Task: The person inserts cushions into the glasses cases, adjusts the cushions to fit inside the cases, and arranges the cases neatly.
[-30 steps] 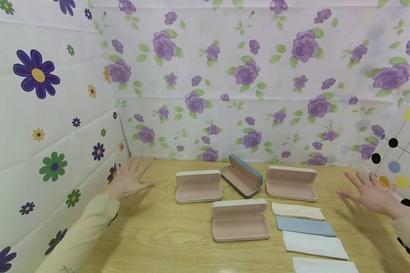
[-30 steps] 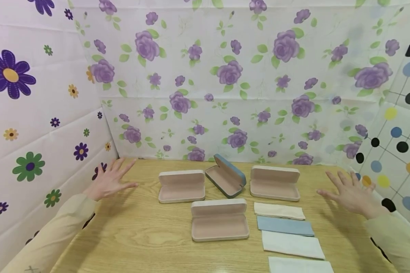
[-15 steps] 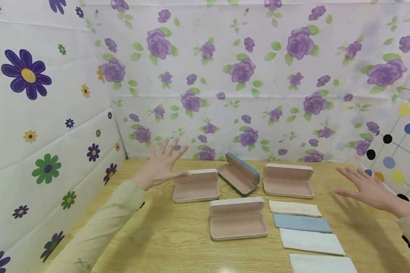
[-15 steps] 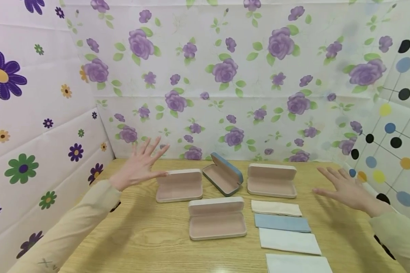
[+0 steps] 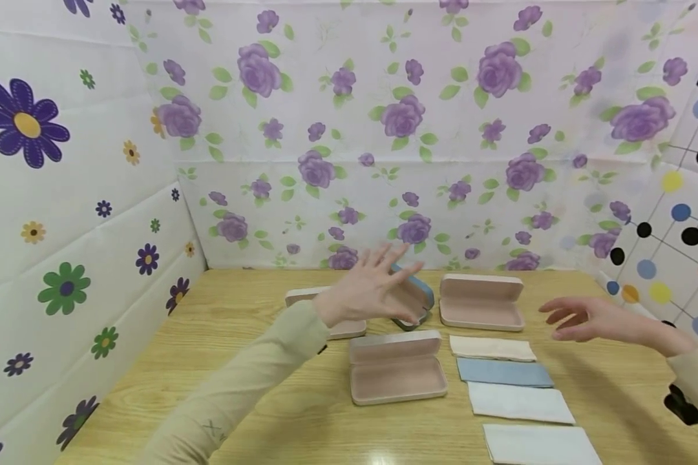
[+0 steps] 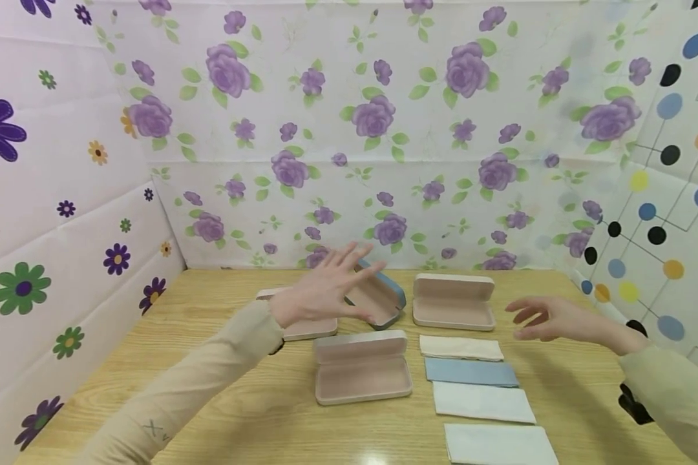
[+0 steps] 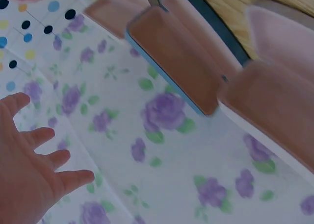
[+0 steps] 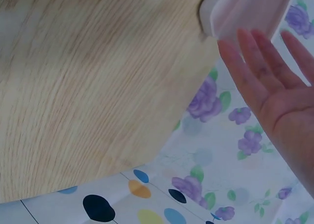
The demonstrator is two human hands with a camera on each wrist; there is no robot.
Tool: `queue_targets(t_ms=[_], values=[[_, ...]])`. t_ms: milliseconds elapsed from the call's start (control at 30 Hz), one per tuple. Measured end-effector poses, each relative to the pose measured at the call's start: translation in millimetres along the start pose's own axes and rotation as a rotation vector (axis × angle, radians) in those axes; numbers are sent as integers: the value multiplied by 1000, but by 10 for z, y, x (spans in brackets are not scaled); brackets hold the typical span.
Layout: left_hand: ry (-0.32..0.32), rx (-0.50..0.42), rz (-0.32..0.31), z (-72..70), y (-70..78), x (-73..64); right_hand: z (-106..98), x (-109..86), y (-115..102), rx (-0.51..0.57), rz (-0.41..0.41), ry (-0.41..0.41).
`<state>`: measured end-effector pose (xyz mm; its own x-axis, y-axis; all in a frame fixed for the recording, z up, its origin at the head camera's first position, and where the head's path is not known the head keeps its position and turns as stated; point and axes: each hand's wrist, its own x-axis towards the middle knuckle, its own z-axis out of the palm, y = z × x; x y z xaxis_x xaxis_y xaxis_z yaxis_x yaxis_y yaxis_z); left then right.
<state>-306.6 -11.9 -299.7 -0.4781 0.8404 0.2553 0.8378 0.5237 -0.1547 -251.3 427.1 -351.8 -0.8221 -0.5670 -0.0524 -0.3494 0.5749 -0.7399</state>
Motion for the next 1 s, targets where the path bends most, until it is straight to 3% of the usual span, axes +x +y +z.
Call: queue_targets(t_ms=[167, 267, 400, 567, 767, 833, 1000], values=[[-68, -70, 73, 98, 290, 265, -12, -39, -85, 236, 99, -231], [-124, -233, 130, 179, 472, 381, 14, -60, -128, 358, 206, -367], [-242, -472, 189, 320, 729, 506, 67, -68, -133, 417, 291, -461], [-348, -620, 254, 547, 1013, 658, 145, -77, -118, 396, 335, -484], [-508, -776, 181, 801, 1270, 728, 286, -69, -107, 331, 393, -482], [-545, -794, 163, 865, 1336, 733, 335, -73, -94, 314, 428, -480], [-591, -736, 165, 986, 1466, 710, 417, -121, -62, 268, 477, -464]])
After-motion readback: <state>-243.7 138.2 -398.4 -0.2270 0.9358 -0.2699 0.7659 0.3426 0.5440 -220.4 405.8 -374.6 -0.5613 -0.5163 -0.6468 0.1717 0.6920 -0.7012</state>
